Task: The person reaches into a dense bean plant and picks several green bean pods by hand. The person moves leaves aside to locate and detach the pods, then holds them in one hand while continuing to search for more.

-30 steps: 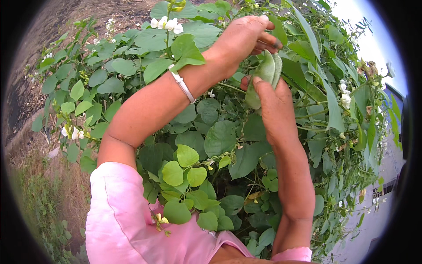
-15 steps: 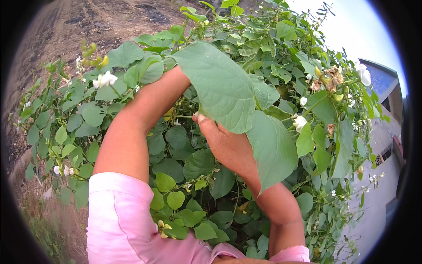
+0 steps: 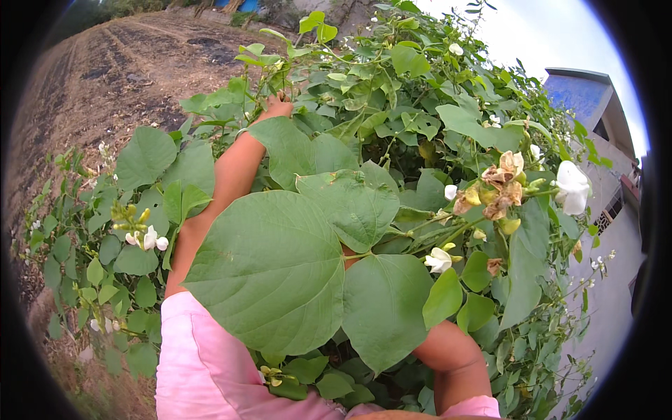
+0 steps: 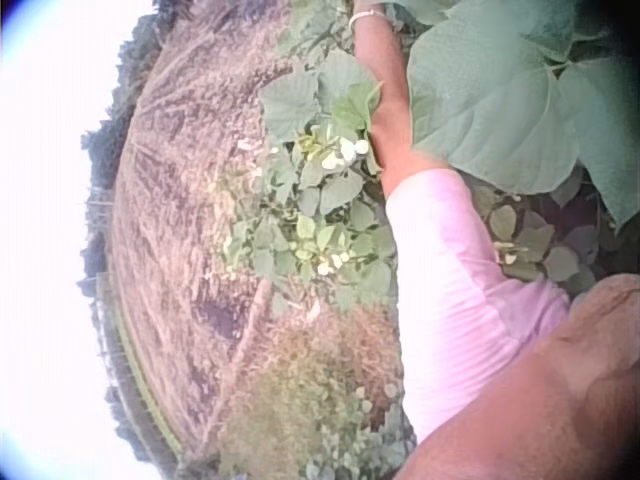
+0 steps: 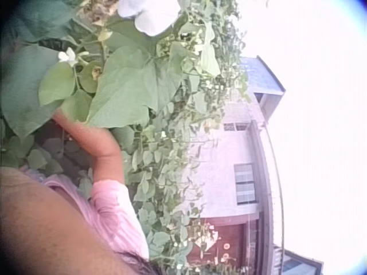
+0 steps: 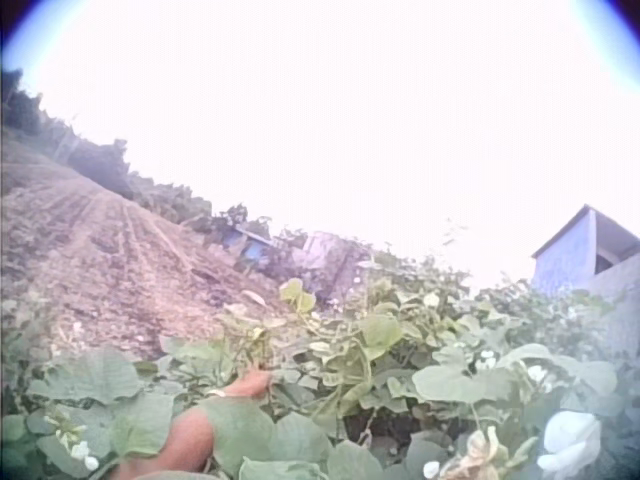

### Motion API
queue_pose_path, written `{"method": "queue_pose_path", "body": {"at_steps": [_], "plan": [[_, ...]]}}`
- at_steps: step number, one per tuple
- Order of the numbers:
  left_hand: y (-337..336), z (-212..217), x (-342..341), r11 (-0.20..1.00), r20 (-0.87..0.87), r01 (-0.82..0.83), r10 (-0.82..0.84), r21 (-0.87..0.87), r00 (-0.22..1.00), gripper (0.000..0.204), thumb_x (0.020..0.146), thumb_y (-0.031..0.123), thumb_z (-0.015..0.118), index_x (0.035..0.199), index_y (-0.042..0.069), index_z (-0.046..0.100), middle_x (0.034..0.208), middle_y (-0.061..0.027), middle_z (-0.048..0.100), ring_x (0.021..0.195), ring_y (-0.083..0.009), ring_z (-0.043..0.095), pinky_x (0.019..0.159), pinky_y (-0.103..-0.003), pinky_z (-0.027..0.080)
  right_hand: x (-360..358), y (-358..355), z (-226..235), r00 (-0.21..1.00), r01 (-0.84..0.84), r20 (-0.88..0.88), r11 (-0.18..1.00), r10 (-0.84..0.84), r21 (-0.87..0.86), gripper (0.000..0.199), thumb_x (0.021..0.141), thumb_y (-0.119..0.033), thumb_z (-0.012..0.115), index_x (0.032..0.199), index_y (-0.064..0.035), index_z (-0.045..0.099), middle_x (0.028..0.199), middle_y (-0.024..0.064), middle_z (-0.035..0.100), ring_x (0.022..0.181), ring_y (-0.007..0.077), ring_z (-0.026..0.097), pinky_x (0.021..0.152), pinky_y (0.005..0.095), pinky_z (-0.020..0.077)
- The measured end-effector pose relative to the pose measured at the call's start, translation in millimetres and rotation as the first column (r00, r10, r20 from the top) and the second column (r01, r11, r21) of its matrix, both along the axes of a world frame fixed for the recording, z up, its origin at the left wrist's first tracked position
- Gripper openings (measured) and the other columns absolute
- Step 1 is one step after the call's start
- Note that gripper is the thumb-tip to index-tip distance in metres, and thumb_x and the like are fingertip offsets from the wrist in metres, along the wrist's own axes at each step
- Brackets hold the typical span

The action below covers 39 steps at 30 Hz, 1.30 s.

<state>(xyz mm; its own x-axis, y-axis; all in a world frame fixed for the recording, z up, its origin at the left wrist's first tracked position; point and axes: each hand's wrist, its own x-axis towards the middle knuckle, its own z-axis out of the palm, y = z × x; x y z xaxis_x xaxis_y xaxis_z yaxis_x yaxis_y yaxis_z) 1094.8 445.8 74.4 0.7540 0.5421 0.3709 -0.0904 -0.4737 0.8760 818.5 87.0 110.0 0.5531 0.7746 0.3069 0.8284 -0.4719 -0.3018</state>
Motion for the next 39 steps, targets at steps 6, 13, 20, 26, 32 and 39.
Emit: {"method": "queue_pose_path", "body": {"at_steps": [6,13,20,26,32,39], "plan": [[-30.6,-19.6,-21.5,0.931,0.149,-0.359,0.345,0.073,0.927,0.053,0.08,0.035,0.063,0.118,-0.001,0.053,0.11,-0.0247,0.06,0.105,-0.0403,0.057,0.089,-0.045,0.044,-0.2,2.9,-5.6,1.0,0.003,-0.005,1.0,-0.003,-0.014,0.027,0.09,-0.018,0.053,0.113,-0.0033,0.053,0.097,0.009,0.063,0.09,0.0213,0.059,0.083,0.0331,0.044],[-58.0,6.4,-69.0,0.975,0.136,-0.222,0.219,0.008,0.966,0.05,0.085,0.045,0.058,0.095,-0.004,0.055,0.094,-0.0287,0.061,0.091,-0.0441,0.059,0.078,-0.05,0.045,-10.3,1.3,-1.9,1.0,0.007,0.01,1.0,-0.007,-0.013,0.026,0.09,-0.018,0.053,0.112,-0.0033,0.053,0.096,0.0093,0.063,0.09,0.0219,0.059,0.083,0.0335,0.0441],[-58.7,8.0,-85.7,0.961,0.057,-0.253,0.248,0.114,0.967,0.056,0.088,0.051,0.051,0.092,-0.005,0.056,0.087,-0.0302,0.061,0.083,-0.0459,0.06,0.074,-0.052,0.045,-8.9,5.6,-4.8,0.999,-0.039,-0.014,0.999,0.039,-0.008,0.026,0.09,-0.018,0.052,0.112,-0.0033,0.053,0.095,0.0095,0.063,0.089,0.0225,0.059,0.082,0.0339,0.0441],[-40.1,5.0,-100.8,0.981,-0.113,-0.179,0.187,0.079,0.976,0.066,0.088,0.053,0.046,0.107,-0.01,0.057,0.101,-0.034,0.059,0.094,-0.0468,0.058,0.081,-0.05,0.045,-16.4,11.2,0.2,0.998,-0.062,0.012,0.998,0.062,-0.008,0.026,0.09,-0.018,0.052,0.111,-0.0033,0.053,0.094,0.0097,0.063,0.089,0.023,0.059,0.081,0.0343,0.0441],[-17.0,-25.6,-68.3,0.986,-0.118,-0.165,0.168,0.036,0.979,0.062,0.084,0.053,0.054,0.095,-0.007,0.063,0.093,-0.03,0.062,0.088,-0.0438,0.061,0.079,-0.05,0.046,-20.8,21.3,-1.4,0.997,-0.073,0.031,0.997,0.074,-0.025,0.026,0.09,-0.018,0.052,0.111,-0.0033,0.053,0.094,0.0099,0.063,0.088,0.0235,0.059,0.081,0.0347,0.0441],[-30.4,-4.0,-112.8,0.854,-0.065,0.257,-0.319,-0.452,0.946,0.041,0.086,0.042,0.06,0.088,0.002,0.07,0.076,-0.0144,0.066,0.064,-0.0222,0.062,0.063,-0.038,0.048,-17.6,30.9,-4.9,0.996,-0.085,0.021,0.996,0.086,-0.037,0.025,0.09,-0.019,0.052,0.11,-0.0033,0.053,0.093,0.0101,0.063,0.087,0.0241,0.059,0.08,0.0351,0.0441]]}}
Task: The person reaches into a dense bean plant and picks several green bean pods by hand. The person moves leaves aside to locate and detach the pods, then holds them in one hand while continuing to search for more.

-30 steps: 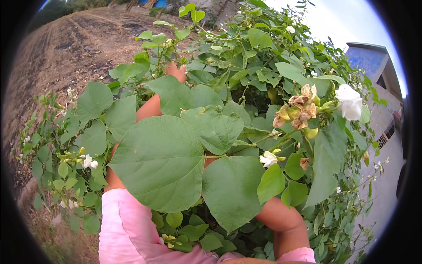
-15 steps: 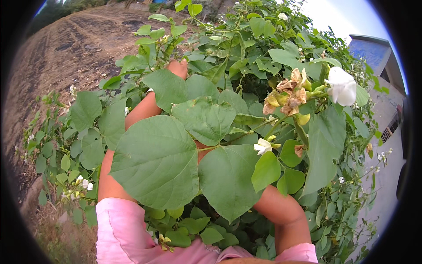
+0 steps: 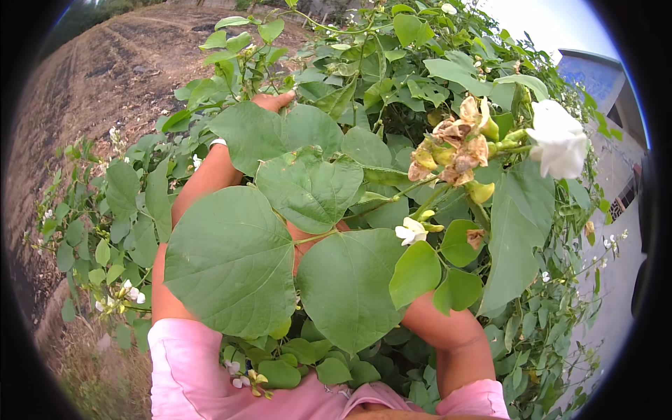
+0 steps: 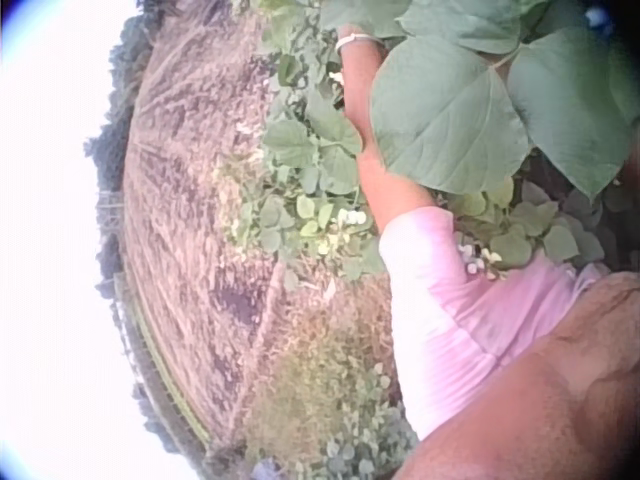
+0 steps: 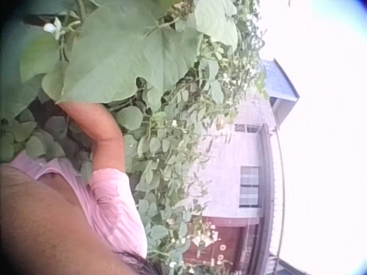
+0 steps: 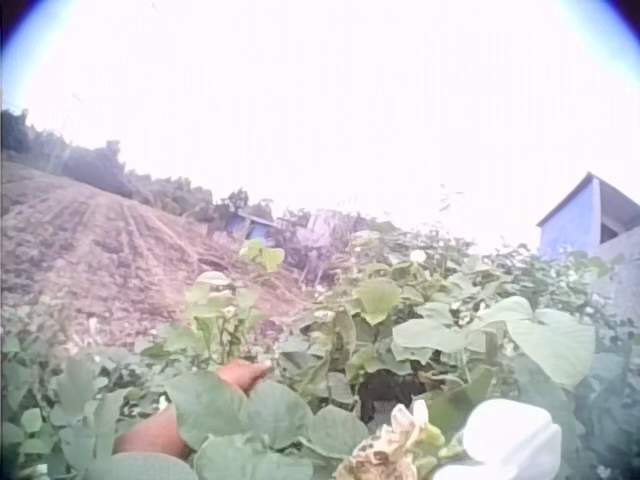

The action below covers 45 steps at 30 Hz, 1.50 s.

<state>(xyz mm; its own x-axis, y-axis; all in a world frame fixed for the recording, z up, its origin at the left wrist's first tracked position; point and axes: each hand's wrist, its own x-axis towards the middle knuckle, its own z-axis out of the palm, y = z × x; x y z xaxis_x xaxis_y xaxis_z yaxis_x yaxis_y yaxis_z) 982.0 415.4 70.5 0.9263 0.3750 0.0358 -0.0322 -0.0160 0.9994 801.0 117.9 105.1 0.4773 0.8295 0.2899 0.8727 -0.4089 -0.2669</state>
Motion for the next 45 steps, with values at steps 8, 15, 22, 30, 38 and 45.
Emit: {"method": "queue_pose_path", "body": {"at_steps": [8,15,22,30,38,45], "plan": [[-3.4,-3.4,-10.8,0.891,0.134,0.043,-0.115,0.453,0.984,0.034,0.092,0.032,0.053,0.1,0.003,0.068,0.095,-0.0078,0.067,0.079,-0.0179,0.062,0.074,-0.034,0.048,0.6,10.0,-8.0,1.0,-0.021,-0.01,1.0,0.021,-0.018,0.025,0.09,-0.019,0.052,0.11,-0.0033,0.053,0.092,0.0104,0.063,0.087,0.0247,0.059,0.08,0.0356,0.0442],[-13.1,-18.6,-11.2,0.899,0.244,0.021,-0.142,0.438,0.959,0.028,0.09,0.024,0.056,0.105,0.003,0.066,0.1,-0.0079,0.065,0.088,-0.0197,0.06,0.079,-0.035,0.047,2.8,10.0,-12.2,1.0,-0.021,-0.02,0.999,0.021,-0.027,0.025,0.09,-0.019,0.052,0.109,-0.0033,0.053,0.091,0.0106,0.062,0.086,0.0253,0.059,0.079,0.0361,0.0442],[-1.0,-26.8,-22.5,0.69,0.303,-0.28,0.092,0.667,0.949,0.023,0.078,0.016,0.06,0.096,0.005,0.067,0.089,-0.0092,0.063,0.085,-0.0237,0.059,0.076,-0.035,0.047,3.2,21.9,-16.1,0.997,-0.066,-0.037,0.997,0.064,-0.037,0.024,0.09,-0.019,0.052,0.109,-0.0034,0.053,0.091,0.0108,0.062,0.086,0.0259,0.059,0.079,0.0365,0.0442],[-28.7,-4.8,-15.7,0.948,0.152,-0.17,0.132,0.27,0.979,0.029,0.076,0.028,0.056,0.088,0.003,0.067,0.09,-0.0112,0.065,0.082,-0.0195,0.06,0.07,-0.034,0.046,-1.6,5.8,-9.0,1.0,0.015,-0.02,0.999,-0.015,-0.035,0.024,0.09,-0.02,0.052,0.108,-0.0034,0.053,0.09,0.0111,0.062,0.085,0.0266,0.059,0.078,0.037,0.0442],[0.8,-25.8,-13.5,0.978,0.153,0.001,-0.034,0.211,0.988,0.048,0.09,0.018,0.057,0.128,-0.009,0.043,0.113,-0.0116,0.062,0.099,-0.0174,0.059,0.084,-0.029,0.047,2.5,10.0,-12.9,0.998,-0.026,-0.055,0.999,0.024,-0.031,0.024,0.09,-0.02,0.051,0.107,-0.0034,0.053,0.089,0.0114,0.062,0.084,0.0272,0.059,0.077,0.0375,0.0443],[-28.8,-16.5,-21.8,0.948,0.297,-0.128,0.038,0.292,0.954,0.029,0.079,0.019,0.052,0.094,-0.003,0.063,0.085,-0.0169,0.065,0.078,-0.0269,0.061,0.07,-0.038,0.046,0.6,-0.1,-14.8,0.998,0.033,-0.043,0.999,-0.035,-0.032,0.024,0.09,-0.02,0.051,0.107,-0.0034,0.052,0.088,0.0116,0.062,0.084,0.0278,0.058,0.077,0.0379,0.0443]]}}
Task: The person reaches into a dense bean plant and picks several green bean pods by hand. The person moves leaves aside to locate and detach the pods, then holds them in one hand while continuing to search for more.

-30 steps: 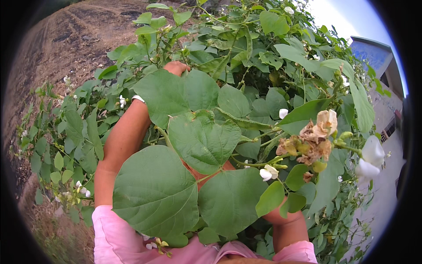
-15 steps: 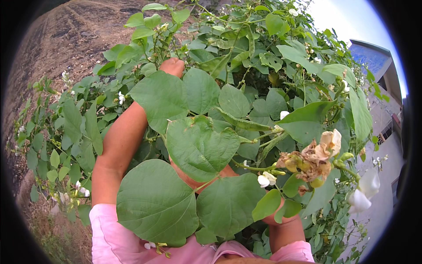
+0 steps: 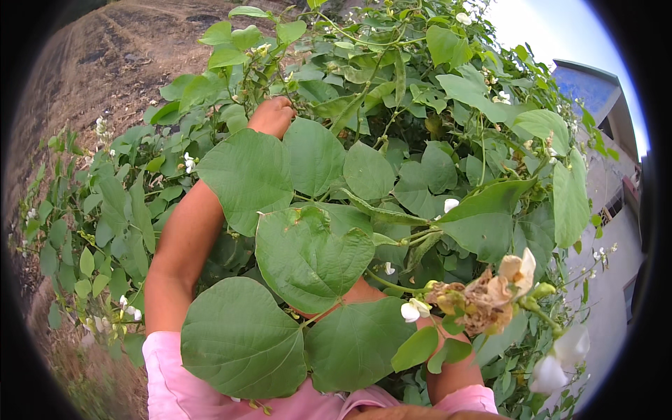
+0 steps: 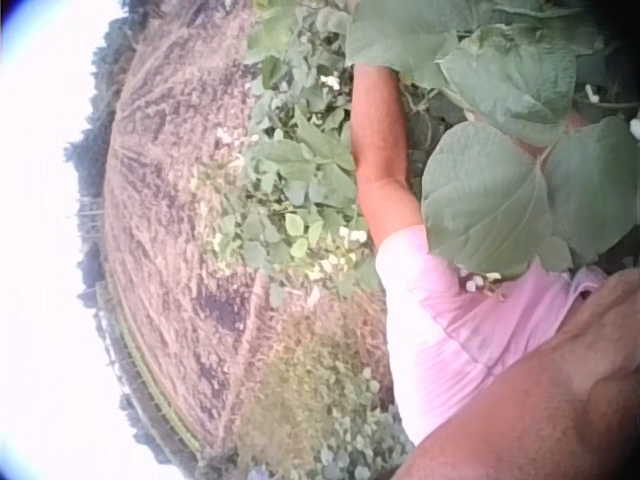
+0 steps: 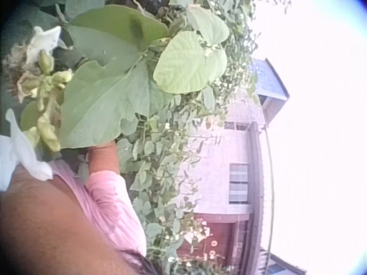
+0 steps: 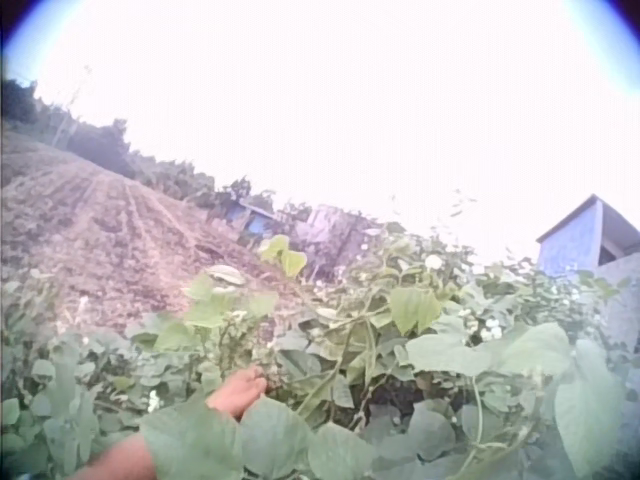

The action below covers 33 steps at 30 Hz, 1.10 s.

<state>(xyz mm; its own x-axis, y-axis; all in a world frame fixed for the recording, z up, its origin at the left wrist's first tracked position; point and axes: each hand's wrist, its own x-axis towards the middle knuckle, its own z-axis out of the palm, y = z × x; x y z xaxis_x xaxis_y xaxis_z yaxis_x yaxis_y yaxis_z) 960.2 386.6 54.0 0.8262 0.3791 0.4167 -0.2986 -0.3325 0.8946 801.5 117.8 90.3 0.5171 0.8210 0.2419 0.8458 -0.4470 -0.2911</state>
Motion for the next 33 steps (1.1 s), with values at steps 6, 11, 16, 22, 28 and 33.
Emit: {"method": "queue_pose_path", "body": {"at_steps": [6,11,16,22,28,33], "plan": [[-17.1,8.9,-4.2,0.992,0.019,-0.038,0.041,-0.123,0.999,0.028,0.075,0.022,0.051,0.084,-0.001,0.063,0.073,-0.0162,0.063,0.069,-0.0276,0.058,0.064,-0.038,0.044,-8.1,-9.0,5.2,0.998,0.055,0.018,0.998,-0.055,-0.009,0.024,0.09,-0.02,0.051,0.107,-0.0034,0.052,0.088,0.0118,0.062,0.083,0.0283,0.058,0.076,0.0383,0.0443],[8.2,3.2,-21.5,0.967,0.012,-0.083,0.088,-0.24,0.996,0.026,0.078,0.021,0.053,0.087,0.0,0.065,0.069,-0.0078,0.06,0.064,-0.0171,0.053,0.06,-0.032,0.043,1.0,-0.5,2.7,1.0,0.002,-0.003,1.0,-0.002,0.014,0.023,0.09,-0.02,0.051,0.106,-0.0034,0.052,0.087,0.012,0.062,0.083,0.0287,0.058,0.076,0.0386,0.0443],[-21.4,60.2,-55.4,0.937,0.066,0.031,-0.009,-0.347,0.998,0.03,0.078,0.022,0.07,0.101,0.003,0.065,0.076,0.0,0.057,0.065,-0.0071,0.046,0.058,-0.025,0.039,-1.2,-23.2,11.5,0.997,0.073,-0.001,0.997,-0.073,0.012,0.023,0.09,-0.02,0.051,0.106,-0.0034,0.052,0.086,0.0121,0.062,0.082,0.0291,0.058,0.075,0.0389,0.0443],[-31.7,93.0,-61.1,0.939,0.095,0.339,-0.333,-0.059,0.938,0.032,0.083,0.024,0.064,0.112,0.01,0.064,0.07,0.0062,0.051,0.059,-0.0029,0.037,0.055,-0.022,0.032,-8.2,-34.3,15.6,0.995,0.101,0.015,0.995,-0.102,0.008,0.023,0.09,-0.021,0.051,0.105,-0.0034,0.052,0.086,0.0123,0.061,0.082,0.0296,0.058,0.075,0.0393,0.0444],[-40.6,93.5,-27.6,0.922,0.278,0.222,-0.314,0.317,0.908,0.027,0.086,0.022,0.062,0.107,0.004,0.064,0.082,-0.0004,0.058,0.076,-0.0096,0.051,0.069,-0.028,0.044,-10.3,-45.4,21.9,0.992,0.129,0.016,0.992,-0.129,0.012,0.023,0.09,-0.021,0.051,0.105,-0.0034,0.052,0.085,0.0125,0.061,0.081,0.0301,0.058,0.074,0.0396,0.0444],[-30.6,92.9,-41.0,0.918,0.193,0.2,-0.277,0.343,0.941,0.025,0.087,0.024,0.063,0.098,0.002,0.063,0.083,-0.0025,0.061,0.078,-0.0102,0.054,0.073,-0.028,0.045,-6.1,-43.5,18.1,0.993,0.118,0.006,0.993,-0.118,0.015,0.023,0.09,-0.021,0.051,0.105,-0.0034,0.052,0.085,0.0127,0.061,0.081,0.0306,0.058,0.074,0.04,0.0444]]}}
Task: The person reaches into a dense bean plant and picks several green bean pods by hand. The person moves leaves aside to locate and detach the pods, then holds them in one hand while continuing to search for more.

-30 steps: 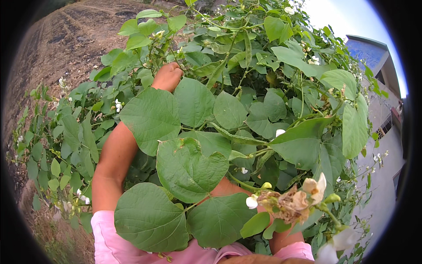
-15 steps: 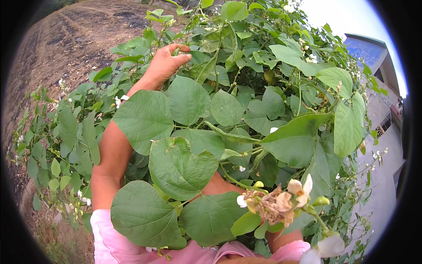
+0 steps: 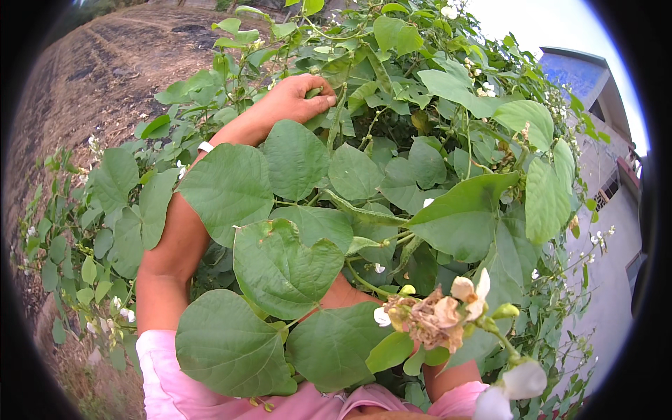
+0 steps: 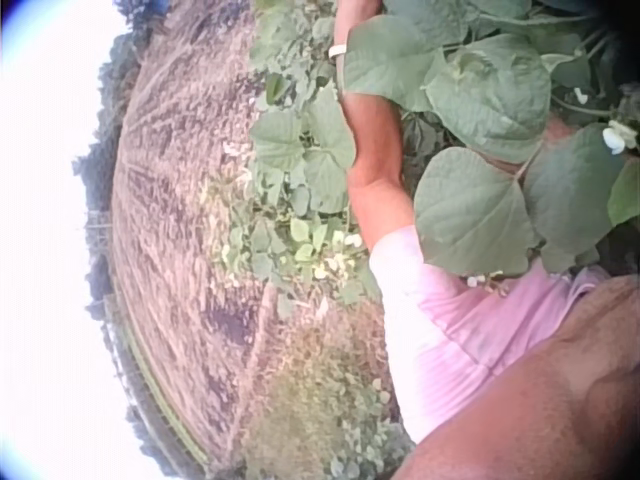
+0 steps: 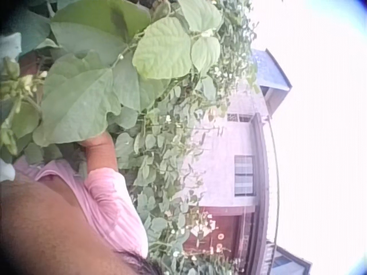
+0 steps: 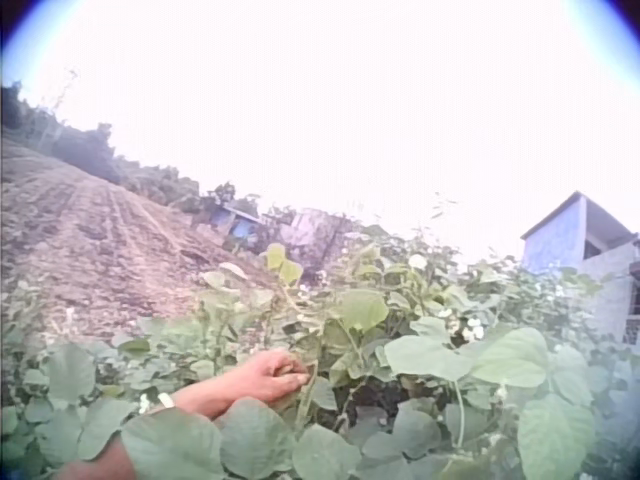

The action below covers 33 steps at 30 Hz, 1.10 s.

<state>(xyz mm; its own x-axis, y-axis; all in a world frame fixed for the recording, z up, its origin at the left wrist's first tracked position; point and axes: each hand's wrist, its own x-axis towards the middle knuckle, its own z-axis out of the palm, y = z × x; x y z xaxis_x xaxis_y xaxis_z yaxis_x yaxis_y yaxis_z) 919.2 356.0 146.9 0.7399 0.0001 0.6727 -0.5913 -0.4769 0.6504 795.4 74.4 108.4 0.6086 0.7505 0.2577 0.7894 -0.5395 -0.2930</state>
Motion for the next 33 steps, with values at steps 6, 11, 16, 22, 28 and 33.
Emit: {"method": "queue_pose_path", "body": {"at_steps": [6,11,16,22,28,33], "plan": [[-2.0,0.8,-13.6,0.992,-0.168,0.05,-0.07,-0.118,0.983,0.021,0.089,0.022,0.06,0.095,0.002,0.061,0.08,-0.0015,0.06,0.077,-0.0078,0.051,0.071,-0.027,0.044,-2.6,-5.8,-1.8,0.999,0.039,0.003,0.999,-0.039,-0.009,0.023,0.09,-0.021,0.051,0.104,-0.0034,0.052,0.084,0.0129,0.061,0.08,0.0311,0.058,0.074,0.0403,0.0444],[7.4,-11.3,-20.8,0.979,-0.192,0.095,-0.129,-0.179,0.973,0.018,0.089,0.017,0.058,0.095,0.0,0.058,0.084,0.0002,0.058,0.075,-0.0064,0.05,0.069,-0.025,0.043,1.6,-6.1,2.0,0.999,0.033,0.001,0.999,-0.033,-0.021,0.023,0.09,-0.021,0.051,0.104,-0.0034,0.052,0.083,0.0131,0.061,0.08,0.0315,0.058,0.073,0.0406,0.0444],[14.3,-23.3,-29.2,0.907,-0.187,0.146,-0.235,-0.395,0.954,0.02,0.087,0.014,0.055,0.101,0.0,0.057,0.081,0.0005,0.057,0.071,-0.006,0.049,0.063,-0.025,0.042,1.6,6.3,4.5,0.999,-0.032,0.007,0.999,0.032,-0.024,0.022,0.09,-0.021,0.051,0.103,-0.0034,0.052,0.083,0.0132,0.061,0.079,0.0319,0.058,0.073,0.041,0.0445],[-10.9,-27.0,-9.3,0.903,-0.103,0.16,-0.218,-0.398,0.971,0.028,0.078,0.015,0.057,0.101,0.0,0.061,0.081,-0.0026,0.059,0.071,-0.0093,0.053,0.063,-0.027,0.044,-9.1,13.8,15.8,0.999,-0.043,0.013,0.995,0.045,-0.093,0.022,0.09,-0.022,0.05,0.103,-0.0034,0.052,0.082,0.0134,0.061,0.079,0.0324,0.058,0.072,0.0413,0.0445],[-1.4,-46.8,-4.5,0.844,-0.055,0.251,-0.313,-0.474,0.948,0.027,0.077,0.016,0.057,0.098,0.001,0.063,0.081,-0.0038,0.061,0.071,-0.0102,0.054,0.064,-0.028,0.044,-3.7,58.1,12.6,0.978,-0.208,-0.012,0.968,0.209,-0.138,0.022,0.09,-0.022,0.05,0.103,-0.0034,0.052,0.082,0.0136,0.061,0.078,0.0329,0.058,0.072,0.0417,0.0445],[-0.3,-37.1,-34.4,0.739,-0.054,-0.034,-0.004,-0.673,0.999,0.022,0.078,0.015,0.055,0.092,0.001,0.064,0.079,-0.0052,0.062,0.071,-0.0111,0.055,0.065,-0.027,0.045,-0.8,80.6,11.7,0.971,-0.236,-0.01,0.956,0.238,-0.174,0.022,0.09,-0.022,0.05,0.102,-0.0034,0.052,0.081,0.0138,0.061,0.078,0.0333,0.057,0.071,0.042,0.0445]]}}
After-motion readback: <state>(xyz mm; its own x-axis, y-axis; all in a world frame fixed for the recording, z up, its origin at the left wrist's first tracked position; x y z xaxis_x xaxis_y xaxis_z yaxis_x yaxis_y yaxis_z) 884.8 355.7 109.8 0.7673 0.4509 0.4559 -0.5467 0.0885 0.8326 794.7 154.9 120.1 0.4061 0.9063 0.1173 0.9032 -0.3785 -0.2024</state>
